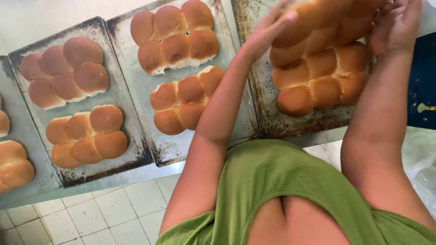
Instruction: The person lifts baked bun clusters off baking trays by hand, separates buns that are stuck together, and rearranges the bun clusters across the trays on the stainless steel table. At the end the person carries a tray away from the table.
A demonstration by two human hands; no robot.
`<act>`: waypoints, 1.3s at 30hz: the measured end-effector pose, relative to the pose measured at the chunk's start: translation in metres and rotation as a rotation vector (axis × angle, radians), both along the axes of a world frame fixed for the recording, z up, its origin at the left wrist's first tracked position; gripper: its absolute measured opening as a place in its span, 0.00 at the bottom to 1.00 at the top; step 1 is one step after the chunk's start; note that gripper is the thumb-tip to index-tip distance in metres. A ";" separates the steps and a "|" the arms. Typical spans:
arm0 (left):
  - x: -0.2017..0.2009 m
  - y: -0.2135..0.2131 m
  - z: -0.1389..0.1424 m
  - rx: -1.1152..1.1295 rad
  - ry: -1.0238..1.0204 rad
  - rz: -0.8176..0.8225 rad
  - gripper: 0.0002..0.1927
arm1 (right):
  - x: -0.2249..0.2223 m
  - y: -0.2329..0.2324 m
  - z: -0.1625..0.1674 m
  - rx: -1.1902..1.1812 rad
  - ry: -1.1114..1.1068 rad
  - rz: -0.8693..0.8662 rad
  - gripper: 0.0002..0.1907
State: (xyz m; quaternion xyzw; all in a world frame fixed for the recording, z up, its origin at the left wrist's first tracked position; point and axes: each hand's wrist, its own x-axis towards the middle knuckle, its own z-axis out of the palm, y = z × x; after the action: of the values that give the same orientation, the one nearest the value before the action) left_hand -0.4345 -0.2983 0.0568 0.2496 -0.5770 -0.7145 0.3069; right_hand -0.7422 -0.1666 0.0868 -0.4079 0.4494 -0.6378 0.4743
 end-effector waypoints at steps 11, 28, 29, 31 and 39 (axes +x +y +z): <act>0.014 0.114 -0.033 0.582 0.126 0.580 0.44 | -0.005 0.040 -0.032 0.373 0.512 -0.297 0.12; -0.016 0.144 -0.046 -0.114 -0.252 0.509 0.33 | 0.005 0.037 -0.015 0.737 0.589 -0.168 0.15; -0.019 0.142 -0.038 -0.321 -0.391 0.494 0.33 | 0.007 0.037 -0.012 0.740 0.595 -0.182 0.15; -0.041 0.128 -0.022 -0.837 -0.477 0.490 0.32 | 0.013 0.038 -0.008 0.752 0.610 -0.201 0.15; -0.138 0.048 0.013 -1.457 -0.637 -0.379 0.45 | 0.036 0.045 -0.005 0.573 0.500 -0.276 0.13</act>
State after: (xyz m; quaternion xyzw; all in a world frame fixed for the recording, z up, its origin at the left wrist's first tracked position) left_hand -0.5728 -0.2502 0.0699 0.0767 -0.9887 -0.0948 0.0873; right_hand -0.7065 -0.1213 0.0820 -0.3375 0.7610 -0.4257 0.3546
